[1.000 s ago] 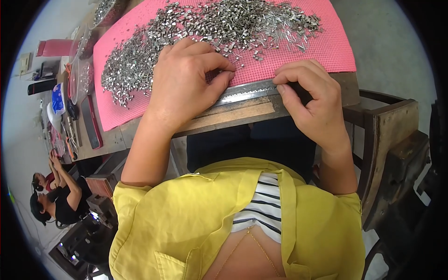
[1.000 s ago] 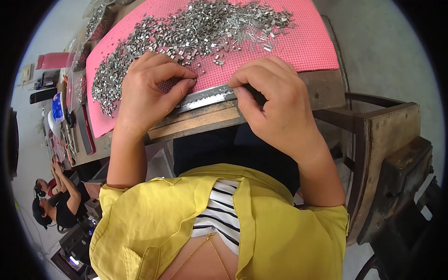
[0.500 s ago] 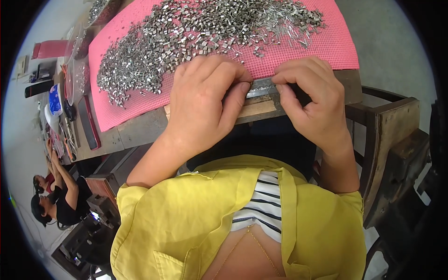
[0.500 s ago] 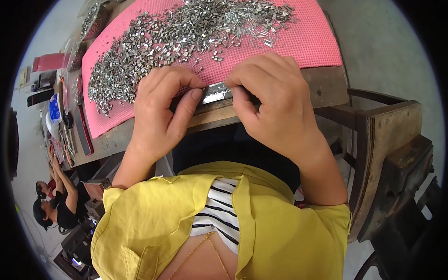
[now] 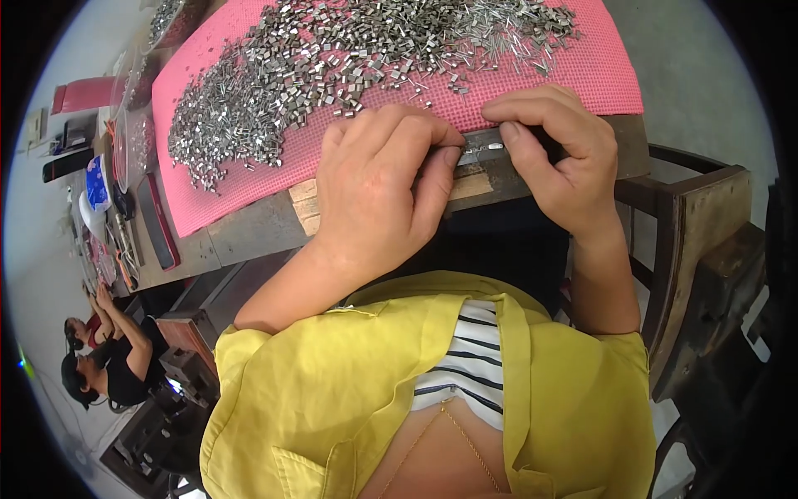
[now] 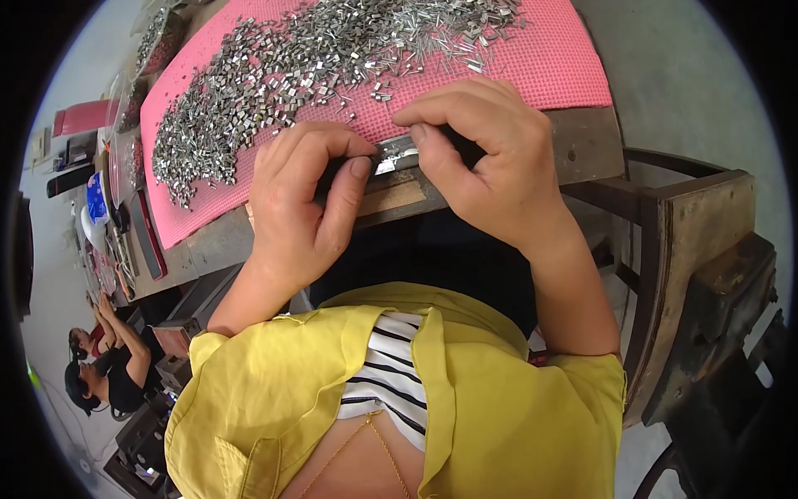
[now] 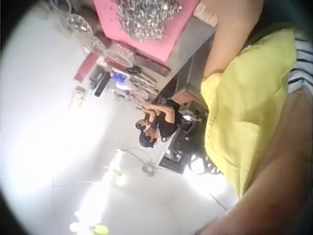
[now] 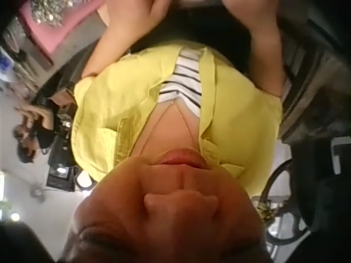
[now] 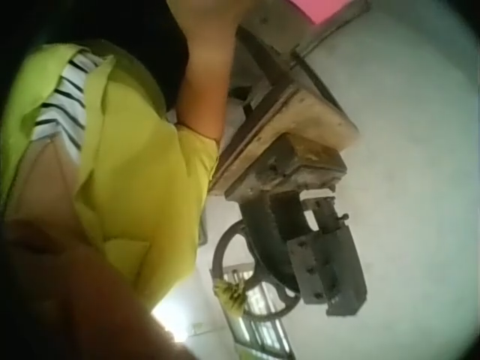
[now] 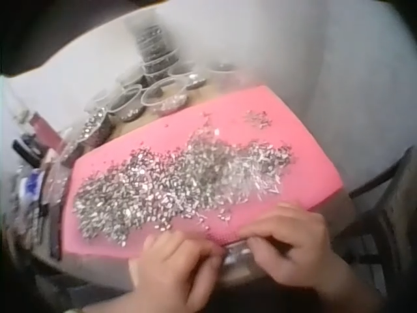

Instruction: Dextrously assembling small metal components onto a specialized guide or jig.

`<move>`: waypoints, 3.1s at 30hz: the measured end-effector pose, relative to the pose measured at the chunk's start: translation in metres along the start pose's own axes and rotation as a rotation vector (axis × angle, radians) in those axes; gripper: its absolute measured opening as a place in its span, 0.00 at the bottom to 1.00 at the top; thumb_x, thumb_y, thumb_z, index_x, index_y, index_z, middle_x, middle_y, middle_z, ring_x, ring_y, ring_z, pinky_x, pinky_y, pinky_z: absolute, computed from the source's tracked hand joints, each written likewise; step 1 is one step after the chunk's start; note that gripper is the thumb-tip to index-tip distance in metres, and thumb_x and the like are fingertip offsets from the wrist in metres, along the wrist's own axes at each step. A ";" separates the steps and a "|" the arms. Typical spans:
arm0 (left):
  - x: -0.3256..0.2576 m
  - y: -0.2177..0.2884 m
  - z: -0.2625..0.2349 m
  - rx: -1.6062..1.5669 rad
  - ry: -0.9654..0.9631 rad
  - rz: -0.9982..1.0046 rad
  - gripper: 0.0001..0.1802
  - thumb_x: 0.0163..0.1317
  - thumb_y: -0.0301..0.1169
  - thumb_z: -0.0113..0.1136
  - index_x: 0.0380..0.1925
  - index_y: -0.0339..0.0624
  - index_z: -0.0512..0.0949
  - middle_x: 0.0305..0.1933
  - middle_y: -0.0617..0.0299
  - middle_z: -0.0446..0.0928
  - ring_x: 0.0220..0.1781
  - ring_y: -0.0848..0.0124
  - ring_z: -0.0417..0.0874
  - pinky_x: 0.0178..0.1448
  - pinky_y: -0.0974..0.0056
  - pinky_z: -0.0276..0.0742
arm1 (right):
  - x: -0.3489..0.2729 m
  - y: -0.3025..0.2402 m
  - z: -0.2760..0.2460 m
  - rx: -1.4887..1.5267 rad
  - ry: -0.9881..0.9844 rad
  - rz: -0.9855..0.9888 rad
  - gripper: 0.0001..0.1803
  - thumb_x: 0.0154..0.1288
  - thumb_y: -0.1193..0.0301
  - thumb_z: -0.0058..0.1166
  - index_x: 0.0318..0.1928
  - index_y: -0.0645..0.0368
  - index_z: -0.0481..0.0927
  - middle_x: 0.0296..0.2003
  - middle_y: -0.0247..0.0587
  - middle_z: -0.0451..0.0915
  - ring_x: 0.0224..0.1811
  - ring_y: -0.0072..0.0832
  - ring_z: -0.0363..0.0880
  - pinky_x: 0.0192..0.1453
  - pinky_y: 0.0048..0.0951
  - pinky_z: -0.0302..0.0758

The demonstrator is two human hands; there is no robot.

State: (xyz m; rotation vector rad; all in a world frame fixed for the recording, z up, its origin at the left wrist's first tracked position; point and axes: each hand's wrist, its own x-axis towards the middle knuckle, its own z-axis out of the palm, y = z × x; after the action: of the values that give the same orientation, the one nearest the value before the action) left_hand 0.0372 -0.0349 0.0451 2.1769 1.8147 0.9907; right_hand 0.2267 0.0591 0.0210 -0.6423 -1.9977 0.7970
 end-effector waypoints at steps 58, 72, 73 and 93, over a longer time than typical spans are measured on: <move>0.041 -0.056 -0.036 0.239 -0.089 0.208 0.09 0.49 0.30 0.76 0.28 0.46 0.84 0.42 0.65 0.83 0.47 0.60 0.81 0.51 0.55 0.76 | 0.052 -0.027 -0.003 -0.471 -0.412 -0.147 0.05 0.69 0.77 0.53 0.43 0.55 0.79 0.40 0.35 0.79 0.49 0.35 0.76 0.61 0.38 0.60; 0.038 -0.051 -0.034 0.247 -0.099 0.142 0.07 0.53 0.29 0.75 0.31 0.46 0.86 0.41 0.67 0.82 0.47 0.62 0.82 0.52 0.56 0.74 | 0.007 -0.032 -0.012 -0.368 -0.236 -0.075 0.05 0.62 0.77 0.61 0.38 0.54 0.80 0.36 0.32 0.81 0.38 0.32 0.78 0.51 0.38 0.60; 0.038 -0.050 -0.033 0.249 -0.104 0.143 0.07 0.53 0.29 0.75 0.31 0.46 0.86 0.41 0.67 0.82 0.47 0.62 0.82 0.52 0.56 0.74 | 0.006 -0.031 -0.013 -0.361 -0.223 -0.080 0.05 0.62 0.77 0.61 0.37 0.54 0.81 0.35 0.32 0.81 0.38 0.32 0.78 0.50 0.37 0.60; 0.034 -0.046 -0.029 0.339 -0.035 0.147 0.06 0.58 0.26 0.71 0.36 0.43 0.84 0.39 0.65 0.83 0.44 0.62 0.83 0.49 0.59 0.74 | 0.006 -0.039 -0.009 -0.461 -0.232 -0.149 0.12 0.52 0.80 0.64 0.38 0.57 0.79 0.36 0.39 0.80 0.39 0.41 0.80 0.51 0.40 0.72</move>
State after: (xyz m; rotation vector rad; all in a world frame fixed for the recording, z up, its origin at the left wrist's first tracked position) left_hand -0.0157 0.0000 0.0580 2.5353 1.9504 0.7041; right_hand 0.2264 0.0402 0.0565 -0.6707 -2.4389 0.3290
